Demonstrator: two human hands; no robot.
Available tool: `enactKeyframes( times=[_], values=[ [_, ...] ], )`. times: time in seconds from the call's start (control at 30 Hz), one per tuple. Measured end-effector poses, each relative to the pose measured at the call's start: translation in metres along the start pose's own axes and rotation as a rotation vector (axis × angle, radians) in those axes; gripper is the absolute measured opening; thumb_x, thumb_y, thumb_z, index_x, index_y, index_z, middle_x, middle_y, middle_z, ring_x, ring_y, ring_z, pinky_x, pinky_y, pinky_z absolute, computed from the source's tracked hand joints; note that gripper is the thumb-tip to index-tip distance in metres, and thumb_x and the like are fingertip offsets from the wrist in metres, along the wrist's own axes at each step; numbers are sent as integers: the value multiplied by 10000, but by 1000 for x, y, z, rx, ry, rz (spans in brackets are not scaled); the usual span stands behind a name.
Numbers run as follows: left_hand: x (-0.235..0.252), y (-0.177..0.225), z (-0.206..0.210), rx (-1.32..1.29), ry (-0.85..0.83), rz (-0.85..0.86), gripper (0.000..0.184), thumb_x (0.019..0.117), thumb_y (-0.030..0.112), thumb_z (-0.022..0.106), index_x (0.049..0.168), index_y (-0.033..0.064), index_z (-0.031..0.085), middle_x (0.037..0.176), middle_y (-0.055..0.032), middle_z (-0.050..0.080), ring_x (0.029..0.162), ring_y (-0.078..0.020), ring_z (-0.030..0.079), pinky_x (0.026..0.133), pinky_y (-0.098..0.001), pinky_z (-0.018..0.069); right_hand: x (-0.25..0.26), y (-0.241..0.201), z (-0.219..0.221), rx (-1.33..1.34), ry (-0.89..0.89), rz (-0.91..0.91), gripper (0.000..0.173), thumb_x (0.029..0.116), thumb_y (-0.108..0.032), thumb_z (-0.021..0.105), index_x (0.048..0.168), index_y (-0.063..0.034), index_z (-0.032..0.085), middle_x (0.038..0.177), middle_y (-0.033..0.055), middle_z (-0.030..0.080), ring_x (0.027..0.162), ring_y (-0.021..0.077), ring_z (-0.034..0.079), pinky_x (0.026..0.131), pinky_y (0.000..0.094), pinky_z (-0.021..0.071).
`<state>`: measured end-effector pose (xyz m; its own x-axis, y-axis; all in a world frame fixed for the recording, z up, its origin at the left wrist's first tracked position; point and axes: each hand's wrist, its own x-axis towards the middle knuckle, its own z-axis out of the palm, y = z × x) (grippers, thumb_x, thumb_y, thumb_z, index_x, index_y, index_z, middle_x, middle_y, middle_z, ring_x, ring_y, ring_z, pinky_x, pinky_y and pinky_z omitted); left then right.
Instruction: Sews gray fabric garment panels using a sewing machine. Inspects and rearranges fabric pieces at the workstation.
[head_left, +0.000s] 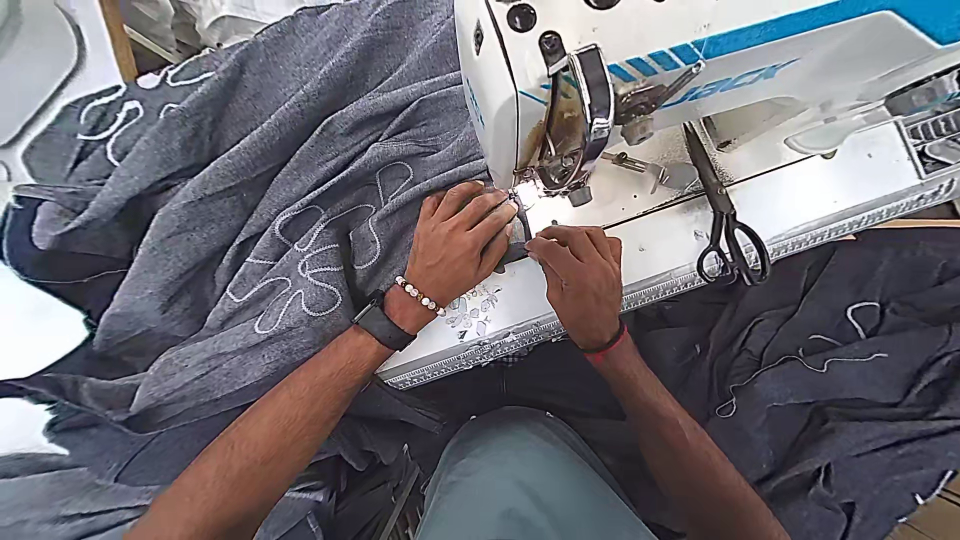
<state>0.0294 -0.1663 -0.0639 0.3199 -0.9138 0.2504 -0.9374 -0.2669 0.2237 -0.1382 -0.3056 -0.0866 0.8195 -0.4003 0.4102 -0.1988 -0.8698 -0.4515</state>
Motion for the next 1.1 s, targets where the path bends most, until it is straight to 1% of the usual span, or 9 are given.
enactKeyframes(
  times=[0.1, 0.3, 0.43, 0.5, 0.57, 0.73, 0.83, 1.0, 1.1],
  values=[
    [2, -3, 7, 56, 3, -11, 378, 1060, 370, 467, 1362, 287, 679, 1431, 20, 620, 1364, -252, 509, 1064, -484, 406, 1, 0, 0, -4, -17, -8, 188, 1027, -190, 600, 1091, -240, 770, 1282, -35, 700, 1149, 191, 622, 889, 426, 442],
    [1, 2, 2, 80, -43, -33, 418, 1057, 368, 429, 1396, 280, 656, 1480, 0, 580, 1402, -289, 463, 1090, -521, 364, 7, 3, -3, 9, -87, -57, 224, 1047, -166, 550, 1123, -207, 757, 1407, -79, 654, 1243, 192, 592, 924, 443, 417],
    [1, -3, 8, 67, -8, -33, 411, 1062, 392, 428, 1390, 286, 652, 1446, 28, 603, 1376, -255, 483, 1083, -485, 371, 20, 2, -17, -124, -192, -184, 294, 1022, -69, 533, 1159, -215, 747, 1346, -86, 691, 1219, 185, 608, 951, 466, 397],
    [0, -5, 7, 43, 35, 21, 366, 1054, 338, 472, 1334, 220, 676, 1390, 1, 645, 1347, -261, 519, 1099, -476, 382, 28, -1, -27, -174, -235, -257, 306, 1012, -44, 522, 1156, -196, 746, 1297, -53, 714, 1139, 210, 628, 896, 468, 393],
    [-2, -6, 7, 49, 21, 76, 366, 1049, 314, 485, 1351, 241, 679, 1397, -17, 638, 1330, -270, 533, 1106, -480, 385, 34, -3, -33, -200, -267, -297, 265, 1006, -40, 528, 1116, -165, 735, 1221, -13, 733, 1063, 238, 639, 856, 476, 399],
    [1, -12, 6, 41, 37, 68, 363, 1026, 277, 492, 1314, 232, 707, 1381, -41, 647, 1326, -311, 529, 1092, -506, 379, 43, -4, -26, -225, -257, -312, 276, 991, -15, 537, 1149, -121, 737, 1184, 44, 742, 993, 274, 646, 815, 480, 413],
    [6, -17, 5, 42, 65, 80, 327, 1020, 249, 502, 1248, 172, 725, 1325, -46, 676, 1303, -312, 541, 1076, -494, 387, 49, 1, -13, -231, -217, -283, 296, 995, -18, 531, 1167, -159, 727, 1164, 9, 750, 958, 244, 658, 798, 451, 429],
    [6, -24, 3, 33, 45, 139, 357, 1019, 278, 507, 1315, 245, 704, 1352, -33, 660, 1297, -305, 532, 1046, -492, 387, 43, 6, -6, -225, -157, -164, 247, 1059, -235, 528, 1142, -260, 759, 1261, -62, 726, 1108, 221, 628, 855, 448, 414],
    [6, -30, 5, 35, 42, 185, 364, 1019, 297, 503, 1325, 310, 699, 1372, -25, 656, 1290, -304, 535, 1037, -492, 380, 40, 5, -12, -235, -169, -109, 250, 1002, -301, 573, 1146, -313, 778, 1199, 60, 665, 1087, 288, 570, 807, 472, 405]
  ],
)
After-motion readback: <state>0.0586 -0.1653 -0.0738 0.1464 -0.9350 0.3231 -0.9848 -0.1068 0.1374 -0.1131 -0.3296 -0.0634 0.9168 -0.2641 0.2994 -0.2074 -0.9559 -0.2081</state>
